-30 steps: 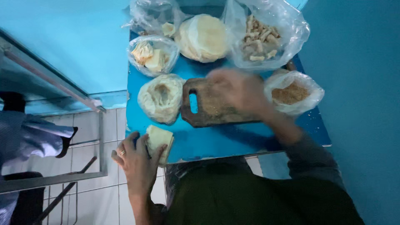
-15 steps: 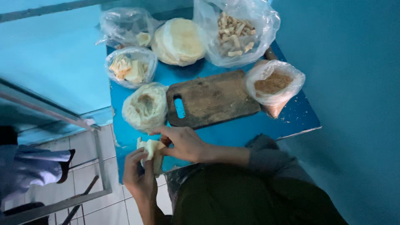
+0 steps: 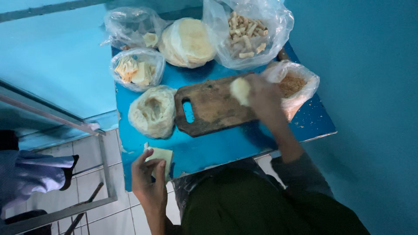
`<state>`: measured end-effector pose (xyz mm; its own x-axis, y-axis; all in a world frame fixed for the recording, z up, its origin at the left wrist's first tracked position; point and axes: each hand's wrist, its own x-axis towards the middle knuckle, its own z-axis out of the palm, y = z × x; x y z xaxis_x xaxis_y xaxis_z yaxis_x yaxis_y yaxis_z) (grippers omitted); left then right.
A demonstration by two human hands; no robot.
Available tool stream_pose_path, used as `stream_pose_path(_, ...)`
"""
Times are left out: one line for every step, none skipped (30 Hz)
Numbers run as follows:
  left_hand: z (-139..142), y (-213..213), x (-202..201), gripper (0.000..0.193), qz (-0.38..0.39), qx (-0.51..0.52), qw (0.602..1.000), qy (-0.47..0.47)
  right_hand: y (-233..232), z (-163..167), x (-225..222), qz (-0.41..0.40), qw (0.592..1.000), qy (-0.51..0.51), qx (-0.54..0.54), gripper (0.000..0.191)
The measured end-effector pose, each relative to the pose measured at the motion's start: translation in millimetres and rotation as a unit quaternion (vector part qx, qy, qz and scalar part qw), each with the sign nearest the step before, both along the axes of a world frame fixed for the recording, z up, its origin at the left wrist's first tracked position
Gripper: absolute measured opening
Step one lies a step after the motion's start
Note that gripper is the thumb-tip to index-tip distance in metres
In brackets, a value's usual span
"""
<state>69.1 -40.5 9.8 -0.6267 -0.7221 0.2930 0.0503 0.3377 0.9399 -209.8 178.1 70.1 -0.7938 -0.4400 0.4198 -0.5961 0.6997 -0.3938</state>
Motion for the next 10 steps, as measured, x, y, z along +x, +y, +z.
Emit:
stream_pose_path(0.2,1.2,-0.9,0.043,0.014,-0.011,1.0,0.002,2.2,0.3,0.8,-0.007,0.999,0.017,-0.027,0.034)
stream_pose_path(0.7,2.0,-2.9,0.039,0.026,-0.023,0.999,0.003,6.9,1.8,4.1,-0.016,0.998,0.034,-0.055,0.032)
stream_pose_path(1.5,1.5,-3.8,0.039,0.039,-0.094,0.995,-0.019,13.3,3.4,10.0,-0.026,0.995,0.051,-0.083,0.03)
stream_pose_path(2.4,-0.3,-4.1,0.038,0.05,-0.163,0.984,-0.04,14.3,-0.2,24.3,0.031,0.993,0.028,-0.108,0.025)
stream_pose_path(2.3,0.0,-6.4,0.038,0.059,-0.232,0.969,-0.06,3.7,-9.8,45.7,0.086,0.987,0.005,-0.132,0.019)
stream_pose_path(1.6,0.6,-9.8,0.039,0.05,-0.239,0.966,-0.083,-13.7,-18.9,63.6,0.157,0.965,-0.066,-0.199,0.02)
stream_pose_path(1.2,-1.0,-12.4,0.039,0.04,-0.247,0.962,-0.106,-30.0,-26.2,81.7,0.261,0.929,-0.114,-0.237,0.039)
stream_pose_path(0.2,-2.2,-14.6,0.04,0.03,-0.256,0.958,-0.129,-39.7,-31.0,99.8,0.261,0.909,-0.277,-0.169,0.047)
stream_pose_path(-1.9,-1.6,-16.5,0.038,0.035,-0.256,0.958,-0.127,-52.2,-35.2,116.2,0.285,0.92,-0.226,-0.144,0.047)
stream_pose_path(-4.4,-0.2,-17.6,0.036,0.042,-0.255,0.958,-0.124,-59.2,-37.4,126.5,0.31,0.927,-0.175,-0.118,0.047)
